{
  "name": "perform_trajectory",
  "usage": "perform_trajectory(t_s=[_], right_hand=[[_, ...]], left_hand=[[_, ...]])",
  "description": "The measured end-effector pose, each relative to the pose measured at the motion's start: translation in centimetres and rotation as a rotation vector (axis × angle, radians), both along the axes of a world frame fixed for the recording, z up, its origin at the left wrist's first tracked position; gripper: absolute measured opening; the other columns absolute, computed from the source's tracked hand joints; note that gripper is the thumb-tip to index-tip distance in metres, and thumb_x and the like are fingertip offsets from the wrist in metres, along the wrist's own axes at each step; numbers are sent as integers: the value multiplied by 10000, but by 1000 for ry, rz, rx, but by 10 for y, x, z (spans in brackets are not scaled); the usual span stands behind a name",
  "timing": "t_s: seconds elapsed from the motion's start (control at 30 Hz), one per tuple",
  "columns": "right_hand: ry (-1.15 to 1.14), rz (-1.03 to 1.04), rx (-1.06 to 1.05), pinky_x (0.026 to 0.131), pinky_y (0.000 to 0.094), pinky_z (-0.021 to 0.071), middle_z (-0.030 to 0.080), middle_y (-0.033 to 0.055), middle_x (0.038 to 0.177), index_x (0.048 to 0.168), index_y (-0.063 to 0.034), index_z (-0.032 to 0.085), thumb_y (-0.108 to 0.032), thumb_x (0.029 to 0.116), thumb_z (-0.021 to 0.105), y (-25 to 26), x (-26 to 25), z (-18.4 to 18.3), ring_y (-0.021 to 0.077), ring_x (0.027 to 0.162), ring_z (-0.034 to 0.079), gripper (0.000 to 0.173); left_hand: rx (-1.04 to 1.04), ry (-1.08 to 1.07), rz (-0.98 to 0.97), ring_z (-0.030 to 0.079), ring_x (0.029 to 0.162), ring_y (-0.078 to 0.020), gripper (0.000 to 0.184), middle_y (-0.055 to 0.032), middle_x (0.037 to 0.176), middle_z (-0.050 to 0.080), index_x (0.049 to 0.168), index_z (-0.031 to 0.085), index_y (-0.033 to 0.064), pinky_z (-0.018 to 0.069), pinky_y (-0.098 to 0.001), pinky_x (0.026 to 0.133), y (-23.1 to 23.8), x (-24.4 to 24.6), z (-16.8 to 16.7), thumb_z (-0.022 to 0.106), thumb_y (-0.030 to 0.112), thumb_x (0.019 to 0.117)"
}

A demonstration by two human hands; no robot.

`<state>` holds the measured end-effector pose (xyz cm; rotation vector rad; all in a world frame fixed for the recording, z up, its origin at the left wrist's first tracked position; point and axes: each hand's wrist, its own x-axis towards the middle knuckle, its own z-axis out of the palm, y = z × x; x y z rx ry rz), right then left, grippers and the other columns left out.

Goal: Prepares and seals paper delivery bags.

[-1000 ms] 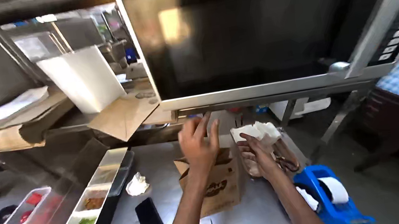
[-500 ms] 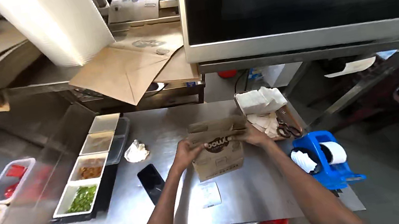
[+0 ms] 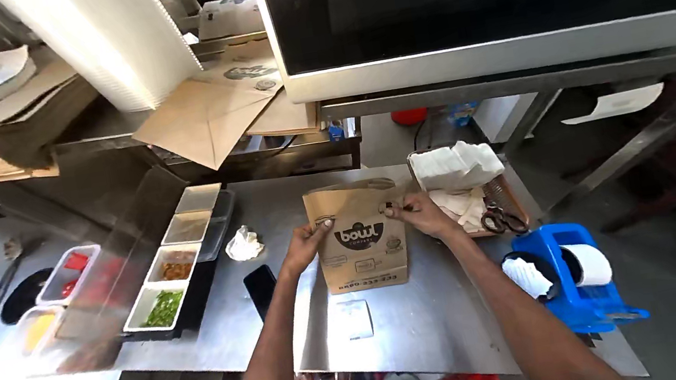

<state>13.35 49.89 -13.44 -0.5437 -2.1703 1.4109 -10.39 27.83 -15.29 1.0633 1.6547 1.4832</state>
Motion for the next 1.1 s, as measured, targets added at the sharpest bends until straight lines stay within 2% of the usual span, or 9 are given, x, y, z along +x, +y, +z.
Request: perform_trajectory(t_s=[0.13,0.27,0.4,0.5,0.57,0.63,0.77,0.87,1.1], right_hand=[[-144,50,-133,855,391,606,750,75,964,1084,-32,715,-138,857,830,-11,-9,16,152,887,717,276],[3,54,-256,916,396,614,755,86,1052,1187,-25,681,-120,842,840,-9,-21,3,166,972,731,391],[-25,-48,-260,723,282,569,704,-6,844,985,-85,704,-237,967,717,-25,-11,10,59,756,649,154],[-110,-56,-58,575,333,450,557,23,657,764,-69,622,-337,1013,646,-14,-13,3,113,592,512,366],[-138,18,-69,801,415,592,713,87,873,1018,-15,698,-278,973,713,-8,-17,7,169,816,690,267],[-212,67,-136,939,435,590,742,101,1045,1197,-24,669,-254,911,796,-12,-19,20,190,976,718,388],[-130,29,-139,809,399,619,756,72,934,1073,-40,718,-185,873,823,-28,-13,32,164,843,727,268],[-58,98,-225,853,347,619,752,66,997,1138,-16,687,-5,864,784,-28,-4,28,136,890,723,291],[89,98,-176,794,280,595,744,11,902,983,-49,740,-21,888,732,-17,2,14,70,819,687,98]], left_hand=[[-47,-14,-24,741,832,-148,193,-70,929,774,1065,740,23,628,-363,812,-7,6,11,686,195,996],[-57,12,7,743,832,-139,162,-60,935,775,1079,732,23,629,-350,816,-8,12,33,716,139,968],[-60,45,-17,715,807,-114,349,-56,902,752,1043,732,28,608,-342,794,-11,11,31,522,304,1081],[-139,53,-28,714,873,-140,508,-84,959,742,1105,702,22,600,-384,844,-15,9,23,387,421,1108],[-141,43,-58,715,969,-159,421,-96,1062,743,1204,680,17,588,-407,928,-16,10,26,476,368,1091],[-122,48,-71,733,979,-177,332,-101,1078,755,1224,674,16,601,-414,941,-15,10,27,620,285,1038],[-51,94,-110,744,866,-148,241,-75,961,772,1106,721,17,622,-372,853,-12,5,25,638,230,1028],[-4,124,-96,744,835,-134,164,-72,927,774,1045,738,7,625,-358,828,-13,5,23,705,154,979],[111,50,-50,721,805,-112,79,-58,902,767,988,751,8,611,-330,794,-15,5,19,698,59,959]])
